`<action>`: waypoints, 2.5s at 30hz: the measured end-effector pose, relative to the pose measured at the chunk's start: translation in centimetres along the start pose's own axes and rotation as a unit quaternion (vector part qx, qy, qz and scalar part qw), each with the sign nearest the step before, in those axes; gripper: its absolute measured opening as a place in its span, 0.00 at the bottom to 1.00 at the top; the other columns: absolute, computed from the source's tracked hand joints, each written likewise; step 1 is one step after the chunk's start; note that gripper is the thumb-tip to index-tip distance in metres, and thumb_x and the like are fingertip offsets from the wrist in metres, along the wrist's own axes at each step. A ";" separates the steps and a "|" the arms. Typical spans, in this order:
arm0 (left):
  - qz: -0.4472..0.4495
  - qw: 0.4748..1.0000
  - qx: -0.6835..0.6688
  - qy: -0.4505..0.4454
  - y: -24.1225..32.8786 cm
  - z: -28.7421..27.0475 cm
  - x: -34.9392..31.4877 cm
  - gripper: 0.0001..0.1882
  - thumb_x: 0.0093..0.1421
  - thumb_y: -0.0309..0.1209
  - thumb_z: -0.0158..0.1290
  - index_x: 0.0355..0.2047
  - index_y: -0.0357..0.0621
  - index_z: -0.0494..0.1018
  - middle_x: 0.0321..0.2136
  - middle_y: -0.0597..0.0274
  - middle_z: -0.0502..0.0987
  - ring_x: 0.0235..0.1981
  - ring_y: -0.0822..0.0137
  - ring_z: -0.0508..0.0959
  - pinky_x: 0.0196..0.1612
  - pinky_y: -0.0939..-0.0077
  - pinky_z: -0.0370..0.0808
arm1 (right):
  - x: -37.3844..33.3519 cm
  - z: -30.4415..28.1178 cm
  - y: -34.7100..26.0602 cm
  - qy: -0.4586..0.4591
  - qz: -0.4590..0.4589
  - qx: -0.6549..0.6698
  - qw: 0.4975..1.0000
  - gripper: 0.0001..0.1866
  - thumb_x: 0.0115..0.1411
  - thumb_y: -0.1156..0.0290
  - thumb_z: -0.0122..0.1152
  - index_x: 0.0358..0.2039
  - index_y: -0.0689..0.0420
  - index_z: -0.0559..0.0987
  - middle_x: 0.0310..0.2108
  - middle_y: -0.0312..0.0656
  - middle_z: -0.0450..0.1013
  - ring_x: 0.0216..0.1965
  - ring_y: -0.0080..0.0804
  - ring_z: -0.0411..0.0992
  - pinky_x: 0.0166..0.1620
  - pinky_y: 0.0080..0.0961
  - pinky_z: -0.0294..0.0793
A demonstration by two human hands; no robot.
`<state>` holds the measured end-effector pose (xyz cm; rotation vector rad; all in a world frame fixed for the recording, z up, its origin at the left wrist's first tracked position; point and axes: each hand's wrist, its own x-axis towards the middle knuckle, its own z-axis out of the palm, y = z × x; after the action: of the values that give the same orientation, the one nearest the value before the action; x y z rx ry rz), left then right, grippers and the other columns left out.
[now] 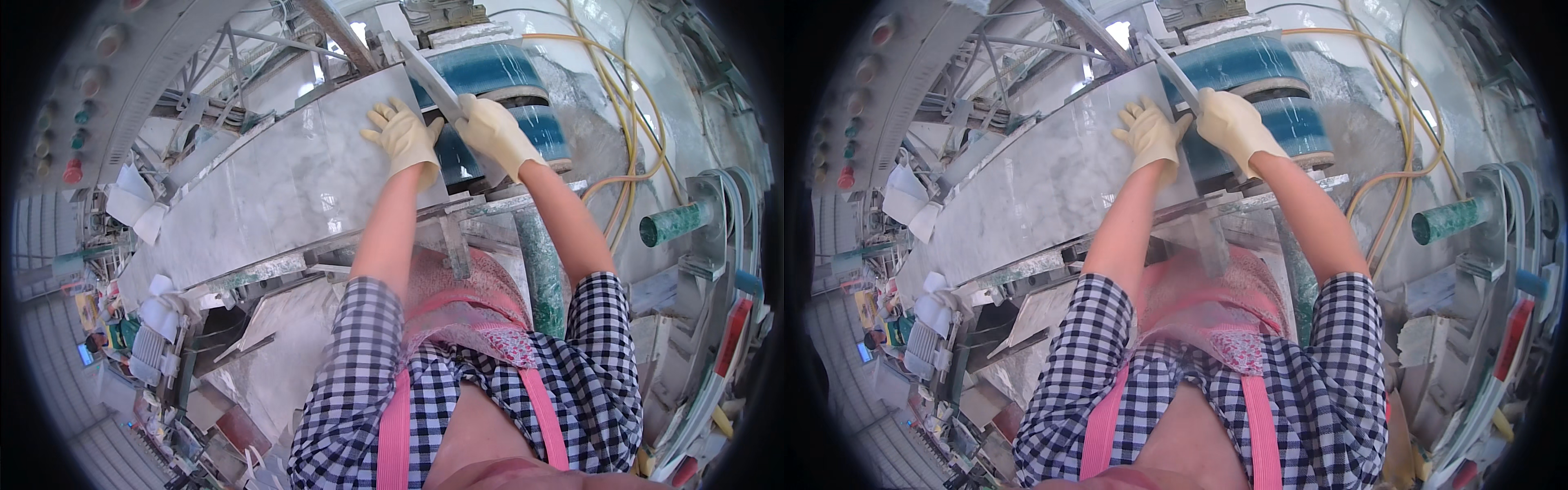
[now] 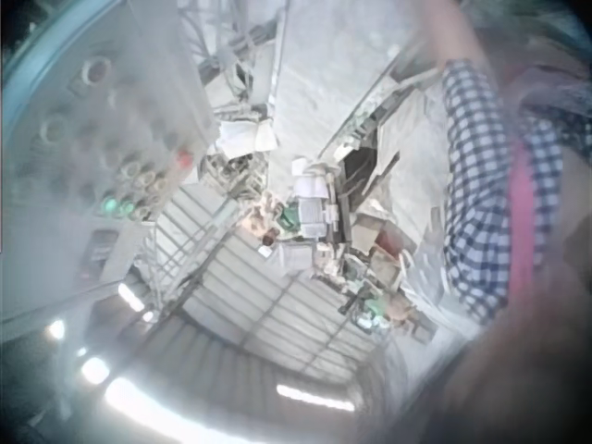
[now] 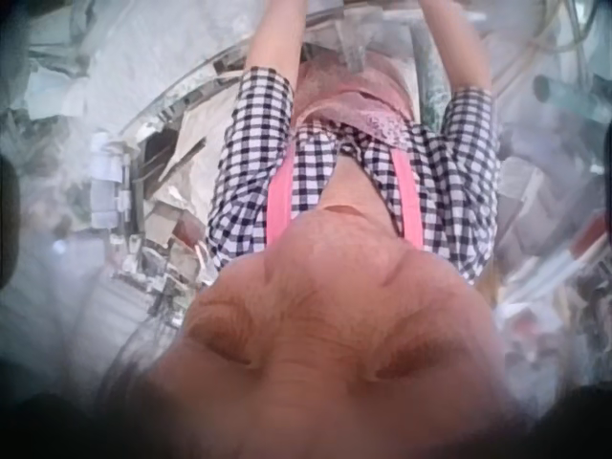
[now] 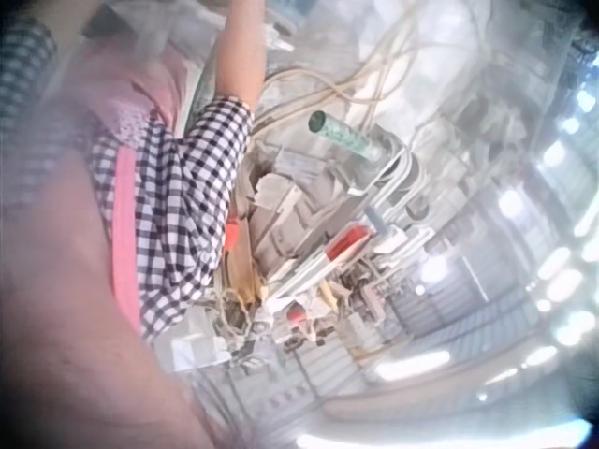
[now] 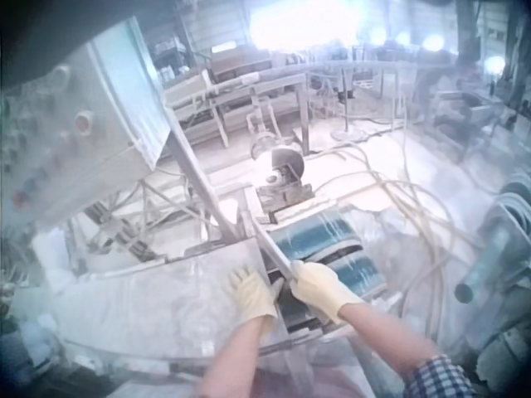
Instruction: The person repeatedly picks up rectangular tiles, places them on a grinding machine, and rubs the surface with a tool. After each tile, they stack it on a growing pile nearby. The process is repeated for multiple tiles throughout the clip.
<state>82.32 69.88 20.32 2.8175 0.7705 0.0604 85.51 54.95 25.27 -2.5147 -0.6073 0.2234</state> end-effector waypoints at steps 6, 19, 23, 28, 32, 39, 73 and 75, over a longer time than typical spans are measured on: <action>-0.066 0.996 0.049 -0.036 1.9 0.4 0.6 0.57 0.49 0.47 0.66 0.70 0.33 0.47 0.70 0.33 0.48 0.72 0.34 0.44 0.64 0.24 0.39 | -1.2 -0.1 1.0 -0.014 0.013 0.003 1.000 0.10 0.58 0.69 0.51 0.37 0.59 0.76 0.35 0.57 0.78 0.41 0.59 0.76 0.45 0.50 0.75; -0.086 0.975 -0.190 -0.082 -4.2 -6.6 2.4 0.19 0.51 0.28 0.49 0.43 0.33 0.76 0.45 0.27 0.76 0.50 0.38 0.77 0.52 0.52 0.74 | -0.7 0.6 3.1 0.026 -0.057 0.093 0.994 0.14 0.60 0.62 0.53 0.42 0.56 0.74 0.36 0.58 0.77 0.42 0.60 0.74 0.47 0.52 0.72; -0.090 0.898 -0.414 -0.121 -8.4 -6.9 2.2 0.21 0.53 0.30 0.49 0.46 0.31 0.74 0.45 0.32 0.77 0.47 0.42 0.79 0.49 0.54 0.74 | 0.7 2.2 1.6 0.016 -0.074 0.096 0.993 0.15 0.58 0.63 0.54 0.41 0.58 0.77 0.38 0.57 0.77 0.44 0.59 0.75 0.48 0.50 0.72; -0.002 0.905 -0.424 -0.034 -6.3 -6.6 -0.5 0.17 0.59 0.30 0.47 0.42 0.27 0.74 0.38 0.41 0.79 0.40 0.54 0.80 0.42 0.63 0.74 | 1.8 4.0 -1.4 -0.005 -0.074 0.085 0.994 0.17 0.60 0.59 0.54 0.40 0.59 0.78 0.39 0.57 0.77 0.44 0.59 0.75 0.48 0.49 0.73; -0.055 0.813 -0.563 -0.137 -5.6 -6.3 -1.3 0.22 0.63 0.37 0.48 0.49 0.29 0.73 0.43 0.45 0.79 0.43 0.61 0.80 0.45 0.70 0.76 | 0.7 4.3 -2.9 0.024 -0.064 0.122 0.990 0.20 0.63 0.53 0.54 0.39 0.59 0.79 0.38 0.58 0.78 0.43 0.60 0.75 0.47 0.48 0.74; -0.028 0.999 0.025 0.007 -6.9 -2.2 -0.6 0.47 0.49 0.55 0.65 0.63 0.41 0.64 0.64 0.47 0.63 0.69 0.47 0.55 0.67 0.37 0.47 | -0.6 3.7 -4.6 -0.053 -0.007 0.052 0.997 0.15 0.59 0.64 0.56 0.43 0.58 0.69 0.37 0.59 0.78 0.43 0.61 0.76 0.46 0.53 0.73; 0.030 0.742 -0.645 -0.180 -11.8 -6.8 -1.5 0.26 0.65 0.40 0.49 0.56 0.32 0.69 0.48 0.46 0.77 0.49 0.53 0.79 0.53 0.59 0.74 | 0.3 5.3 -8.0 -0.076 -0.102 0.046 0.991 0.28 0.60 0.46 0.59 0.44 0.60 0.71 0.37 0.59 0.79 0.43 0.59 0.77 0.47 0.50 0.75; 0.026 0.946 -0.323 -0.026 -12.8 -6.1 -1.2 0.27 0.63 0.42 0.54 0.56 0.35 0.70 0.48 0.48 0.78 0.49 0.51 0.79 0.55 0.60 0.73 | -0.1 5.9 -9.2 -0.071 -0.051 0.018 0.996 0.25 0.61 0.51 0.57 0.45 0.61 0.69 0.36 0.58 0.78 0.41 0.58 0.77 0.44 0.51 0.75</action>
<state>74.30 81.24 23.44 2.2007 0.5356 0.2052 80.37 64.58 25.31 -2.4403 -0.7786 0.3733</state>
